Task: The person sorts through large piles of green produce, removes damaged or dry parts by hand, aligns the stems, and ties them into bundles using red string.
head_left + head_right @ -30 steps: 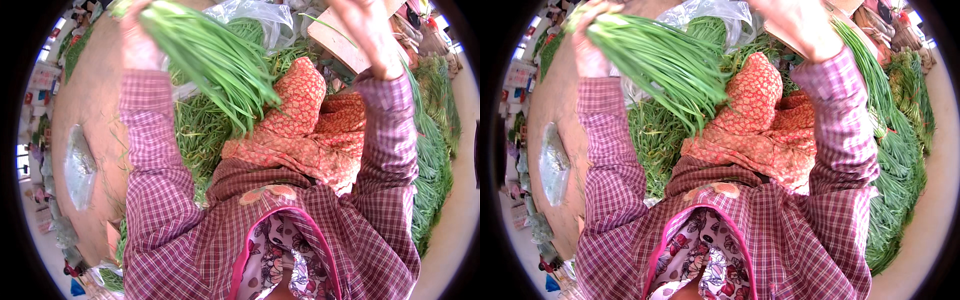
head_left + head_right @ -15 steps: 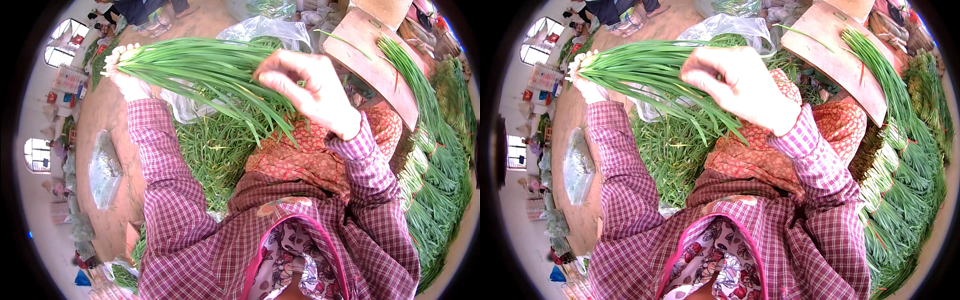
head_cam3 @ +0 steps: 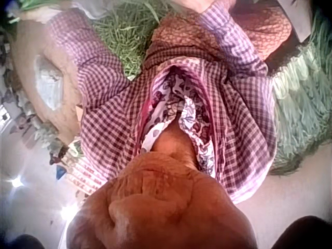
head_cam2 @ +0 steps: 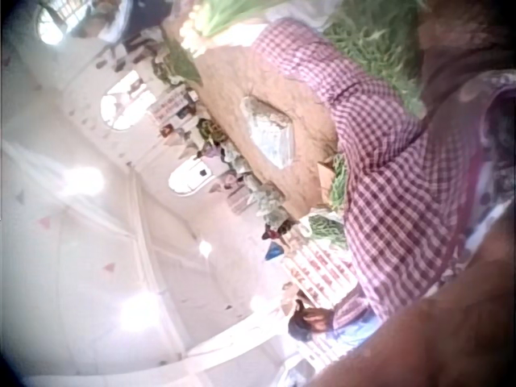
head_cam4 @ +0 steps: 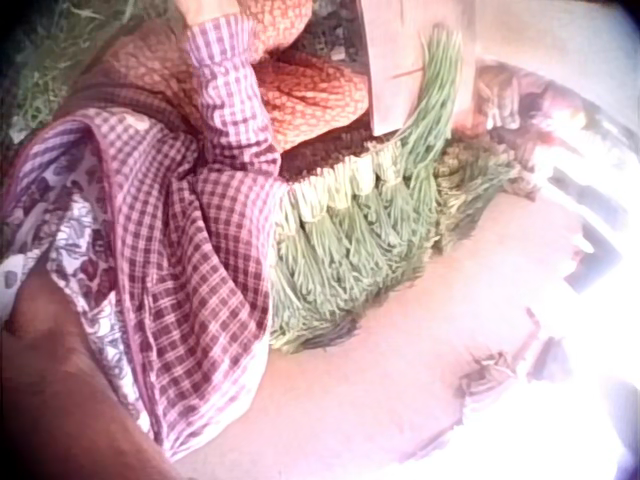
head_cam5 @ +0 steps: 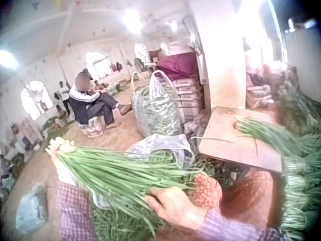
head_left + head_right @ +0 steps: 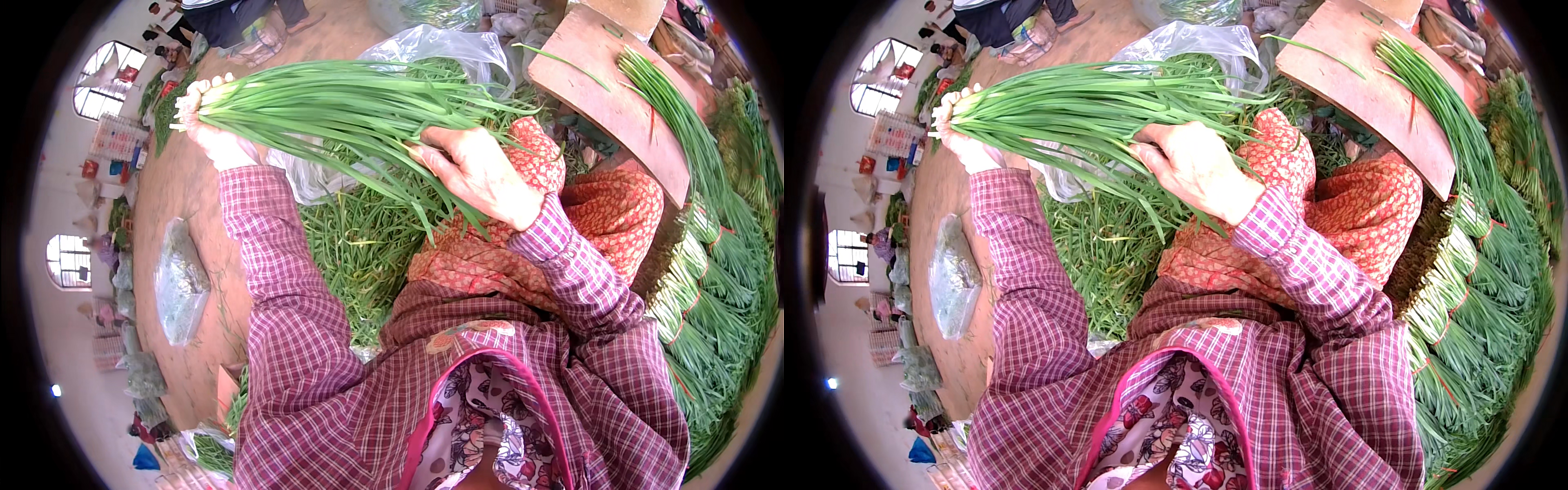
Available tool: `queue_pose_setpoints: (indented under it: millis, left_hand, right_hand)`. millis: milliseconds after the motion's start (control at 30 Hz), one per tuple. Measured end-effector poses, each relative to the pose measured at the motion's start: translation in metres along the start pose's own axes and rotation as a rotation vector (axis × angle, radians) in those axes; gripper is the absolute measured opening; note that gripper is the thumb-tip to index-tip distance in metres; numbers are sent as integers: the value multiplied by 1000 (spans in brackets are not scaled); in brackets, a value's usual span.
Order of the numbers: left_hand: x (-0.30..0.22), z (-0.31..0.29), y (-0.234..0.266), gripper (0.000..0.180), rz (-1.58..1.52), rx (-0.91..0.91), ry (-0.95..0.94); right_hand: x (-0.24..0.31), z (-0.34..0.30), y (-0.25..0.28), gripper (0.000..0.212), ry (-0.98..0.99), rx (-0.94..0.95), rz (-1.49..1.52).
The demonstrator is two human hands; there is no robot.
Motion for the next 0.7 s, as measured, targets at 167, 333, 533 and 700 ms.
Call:
queue_pose_setpoints:
  millis: [167, 333, 533, 700]
  left_hand:
    - [1, -3, -7, 12, -32, 47, 11]
    - [0, -12, -21, 15, -27, 2, -2]
    - [1, -10, -19, 14, -75, 22, 8]
    - [5, -13, -25, 15, -71, 10, 12]
  right_hand:
    - [0, 6, -8, 21, 42, -52, 10]
    - [-4, 3, -6, 21, 73, -120, -54]
    - [6, 2, -7, 24, 136, -193, -124]
    - [15, 12, -14, 24, 103, -137, 87]
Point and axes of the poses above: each hand's wrist, its own z-axis towards the middle knuckle, its own y-axis out of the back of the hand, x = y × z, the point moved 2 cm from there along z, towards the middle knuckle, and after that the axes turned 3 degrees about -y, right-handed, at the moved point
